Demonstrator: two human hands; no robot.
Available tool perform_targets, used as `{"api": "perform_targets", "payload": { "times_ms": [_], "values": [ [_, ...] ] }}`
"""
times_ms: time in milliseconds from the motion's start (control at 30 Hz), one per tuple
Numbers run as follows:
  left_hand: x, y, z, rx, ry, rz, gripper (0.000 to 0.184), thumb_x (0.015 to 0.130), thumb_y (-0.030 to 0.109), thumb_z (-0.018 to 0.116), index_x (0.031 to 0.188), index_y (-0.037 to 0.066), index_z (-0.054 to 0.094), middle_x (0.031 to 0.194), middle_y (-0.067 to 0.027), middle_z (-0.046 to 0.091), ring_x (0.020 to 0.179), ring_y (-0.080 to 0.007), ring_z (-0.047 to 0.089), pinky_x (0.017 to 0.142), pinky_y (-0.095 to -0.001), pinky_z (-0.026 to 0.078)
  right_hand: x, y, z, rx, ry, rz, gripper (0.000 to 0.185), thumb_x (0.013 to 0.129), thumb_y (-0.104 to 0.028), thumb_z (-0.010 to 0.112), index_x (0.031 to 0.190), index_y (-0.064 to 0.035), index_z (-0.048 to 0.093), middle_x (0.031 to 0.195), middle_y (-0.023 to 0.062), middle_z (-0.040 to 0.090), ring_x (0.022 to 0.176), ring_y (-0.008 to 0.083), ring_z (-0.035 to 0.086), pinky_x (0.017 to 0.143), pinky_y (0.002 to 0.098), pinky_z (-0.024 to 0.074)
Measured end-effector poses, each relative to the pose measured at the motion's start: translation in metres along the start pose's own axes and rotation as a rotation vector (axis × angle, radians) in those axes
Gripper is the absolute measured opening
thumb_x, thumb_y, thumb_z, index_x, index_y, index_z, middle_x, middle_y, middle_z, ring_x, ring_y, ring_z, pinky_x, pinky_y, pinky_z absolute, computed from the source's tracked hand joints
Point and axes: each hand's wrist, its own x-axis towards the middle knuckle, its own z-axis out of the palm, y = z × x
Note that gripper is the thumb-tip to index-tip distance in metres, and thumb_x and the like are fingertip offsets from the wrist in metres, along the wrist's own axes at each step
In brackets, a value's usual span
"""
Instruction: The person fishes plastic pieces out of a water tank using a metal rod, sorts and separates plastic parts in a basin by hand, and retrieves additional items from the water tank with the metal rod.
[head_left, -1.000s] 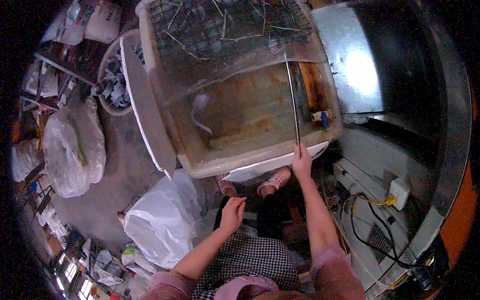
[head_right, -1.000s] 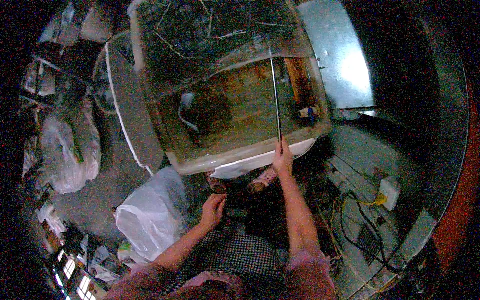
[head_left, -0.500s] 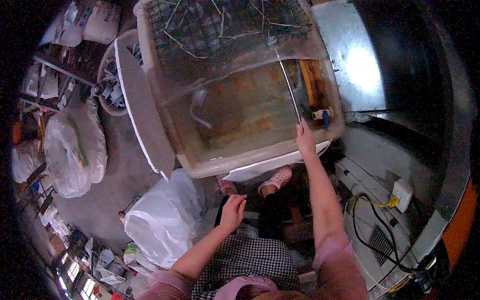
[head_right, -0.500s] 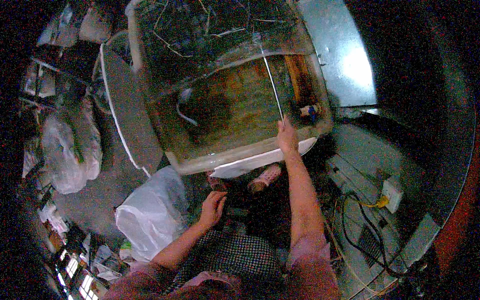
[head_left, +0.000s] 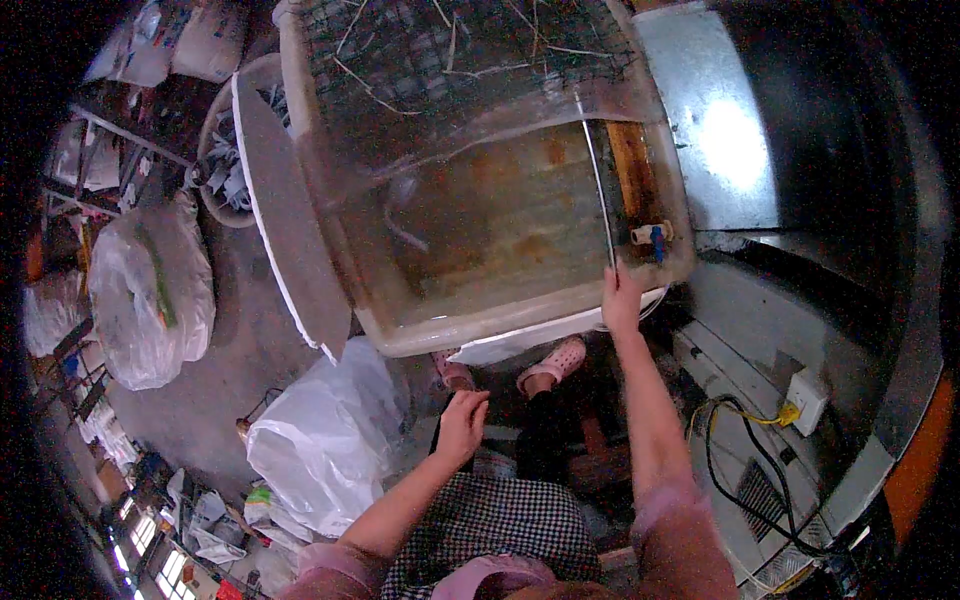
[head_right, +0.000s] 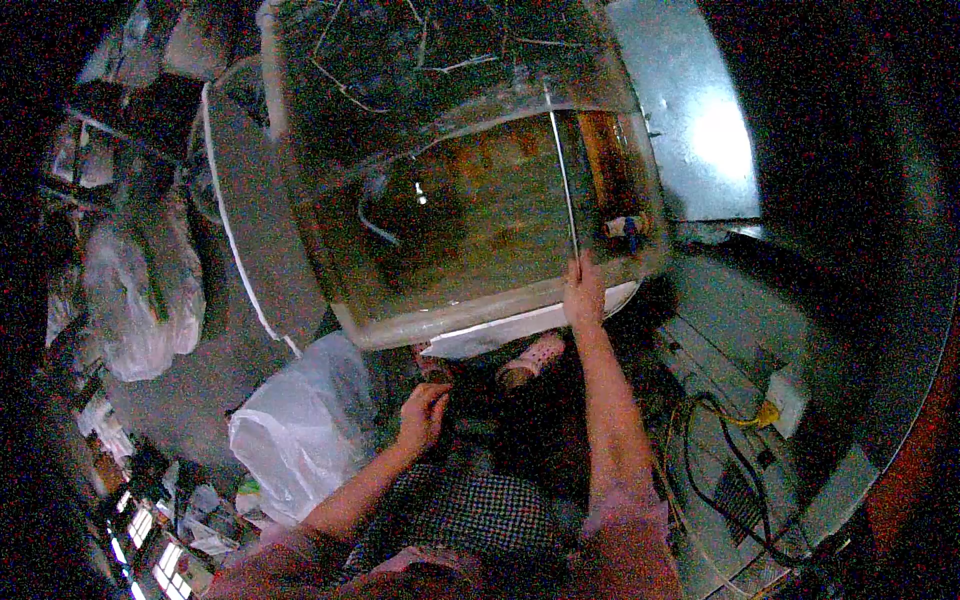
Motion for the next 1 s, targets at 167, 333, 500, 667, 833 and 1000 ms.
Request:
{"api": "perform_targets", "payload": {
  "times_ms": [167,333,500,667,833,1000],
  "values": [
    [-0.003,0.004,-0.002,-0.007,-0.065,-0.091,0.016,0.081,0.007,0.055,0.095,0.003,0.058,0.085,-0.0138,0.055,0.076,-0.0301,0.056,0.065,-0.0345,0.046,-0.013,0.006,0.000,0.013,-0.103,0.054,0.041,0.089,-0.031,0.043,0.122,-0.0068,0.045,0.103,0.0217,0.056,0.093,0.0366,0.054,0.079,0.0415,0.0424],
    [0.004,0.004,0.002,0.014,-0.035,0.016,0.016,0.081,0.008,0.054,0.096,0.002,0.058,0.087,-0.0139,0.054,0.077,-0.0306,0.056,0.065,-0.0338,0.046,0.025,-0.025,0.017,0.065,-0.121,0.011,0.041,0.088,-0.031,0.045,0.121,-0.0060,0.046,0.102,0.0206,0.057,0.091,0.0363,0.055,0.076,0.0406,0.0438],
    [0.009,0.007,0.002,-0.002,-0.011,0.011,0.017,0.081,0.007,0.054,0.096,0.002,0.058,0.089,-0.0142,0.054,0.078,-0.0310,0.056,0.066,-0.0345,0.046,0.044,-0.045,0.034,0.174,-0.014,0.052,0.036,0.085,-0.024,0.051,0.116,-0.0055,0.051,0.089,0.0218,0.059,0.084,0.0365,0.056,0.071,0.0403,0.0431],
    [0.006,-0.003,0.003,0.030,0.010,0.023,0.018,0.079,0.006,0.055,0.096,0.002,0.058,0.087,-0.0144,0.055,0.079,-0.0311,0.056,0.067,-0.0351,0.046,0.065,-0.027,0.049,0.088,0.126,-0.006,0.034,0.085,-0.023,0.050,0.116,-0.0080,0.052,0.082,0.0228,0.059,0.077,0.0388,0.057,0.066,0.0414,0.0443],
    [0.008,-0.004,0.004,0.009,-0.001,-0.034,0.018,0.078,0.004,0.056,0.096,0.002,0.058,0.086,-0.0143,0.056,0.079,-0.0312,0.057,0.068,-0.0358,0.046,0.072,-0.057,0.031,-0.046,0.086,0.099,0.035,0.086,-0.024,0.049,0.116,-0.0059,0.051,0.081,0.0247,0.058,0.075,0.0406,0.056,0.065,0.0425,0.0444],
    [0.009,-0.011,0.010,-0.002,0.014,-0.012,0.017,0.079,0.005,0.055,0.095,0.002,0.059,0.086,-0.0145,0.056,0.078,-0.0316,0.057,0.067,-0.0362,0.046,0.106,-0.058,0.052,0.059,0.123,0.021,0.039,0.087,-0.025,0.047,0.119,-0.0029,0.047,0.085,0.0254,0.057,0.079,0.0408,0.056,0.067,0.0433,0.0443]
  ]
}}
